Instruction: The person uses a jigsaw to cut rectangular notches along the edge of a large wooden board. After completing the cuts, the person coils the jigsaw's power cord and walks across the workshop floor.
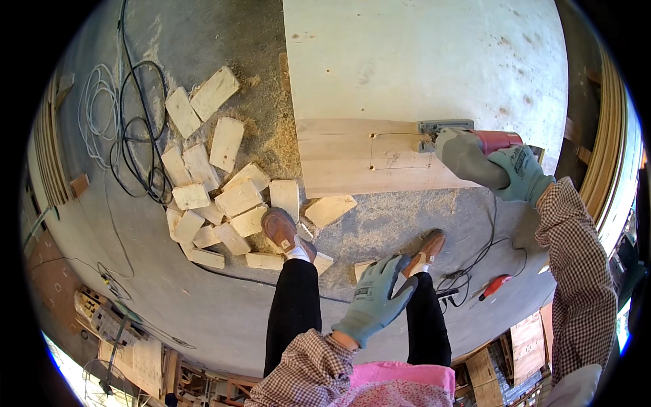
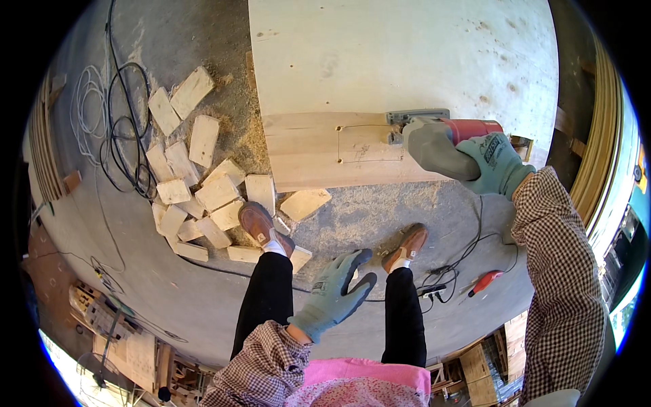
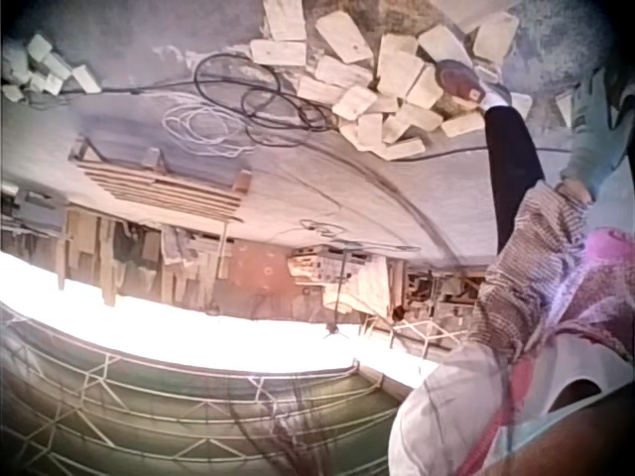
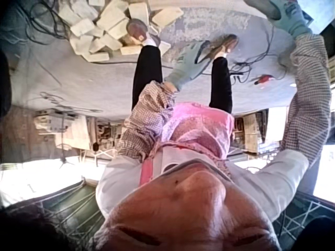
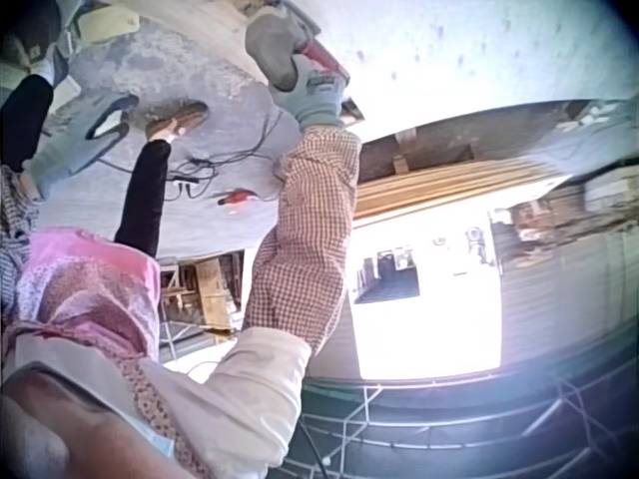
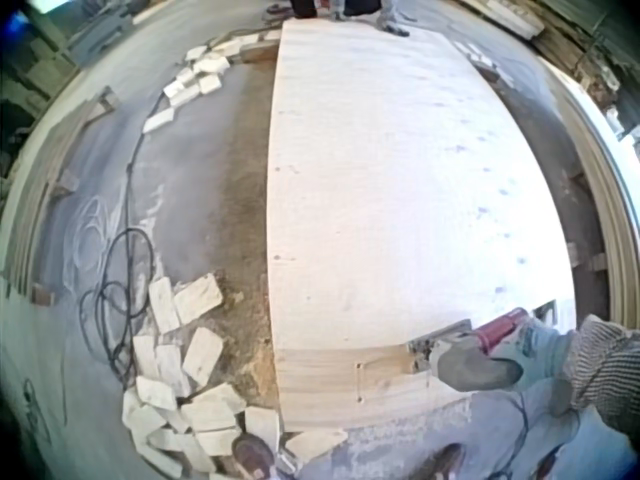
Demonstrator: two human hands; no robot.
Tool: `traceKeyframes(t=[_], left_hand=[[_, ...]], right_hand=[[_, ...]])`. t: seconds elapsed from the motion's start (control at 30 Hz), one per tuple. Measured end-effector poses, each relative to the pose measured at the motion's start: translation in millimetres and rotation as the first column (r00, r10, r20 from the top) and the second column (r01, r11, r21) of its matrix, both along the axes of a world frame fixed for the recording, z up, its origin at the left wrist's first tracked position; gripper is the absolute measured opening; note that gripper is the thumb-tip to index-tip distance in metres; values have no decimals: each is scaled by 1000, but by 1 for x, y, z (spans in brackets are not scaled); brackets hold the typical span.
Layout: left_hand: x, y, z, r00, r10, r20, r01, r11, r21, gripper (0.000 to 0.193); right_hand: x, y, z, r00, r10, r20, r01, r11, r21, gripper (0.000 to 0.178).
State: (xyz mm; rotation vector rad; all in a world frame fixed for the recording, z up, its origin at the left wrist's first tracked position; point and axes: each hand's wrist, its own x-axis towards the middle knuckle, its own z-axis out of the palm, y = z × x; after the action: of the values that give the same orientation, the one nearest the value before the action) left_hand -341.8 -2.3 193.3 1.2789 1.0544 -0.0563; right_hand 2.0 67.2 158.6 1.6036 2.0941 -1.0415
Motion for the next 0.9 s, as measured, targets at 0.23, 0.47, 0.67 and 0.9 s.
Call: traceKeyframes(t=[0.23,0.47,0.67,0.9], left_hand=[[1,1,2,1000,15,9,-15,1000,8,42],[2,5,4,1000,23,16,-23,1000,8,42],[1,8,6,1000,2,28,-3,1000,4,41],[0,7,6,999,24,36,-24,1000,-5,41]], right_hand=[[-9,-2,-2,998,-44,-47,45,999,26,28],[-15,-3,-3,998,-46,-47,47,999,26,30],[-24,2,1,999,-38,-27,39,999,19,32],[-29,2,-2,998,-50,-34,50,999,4,33]])
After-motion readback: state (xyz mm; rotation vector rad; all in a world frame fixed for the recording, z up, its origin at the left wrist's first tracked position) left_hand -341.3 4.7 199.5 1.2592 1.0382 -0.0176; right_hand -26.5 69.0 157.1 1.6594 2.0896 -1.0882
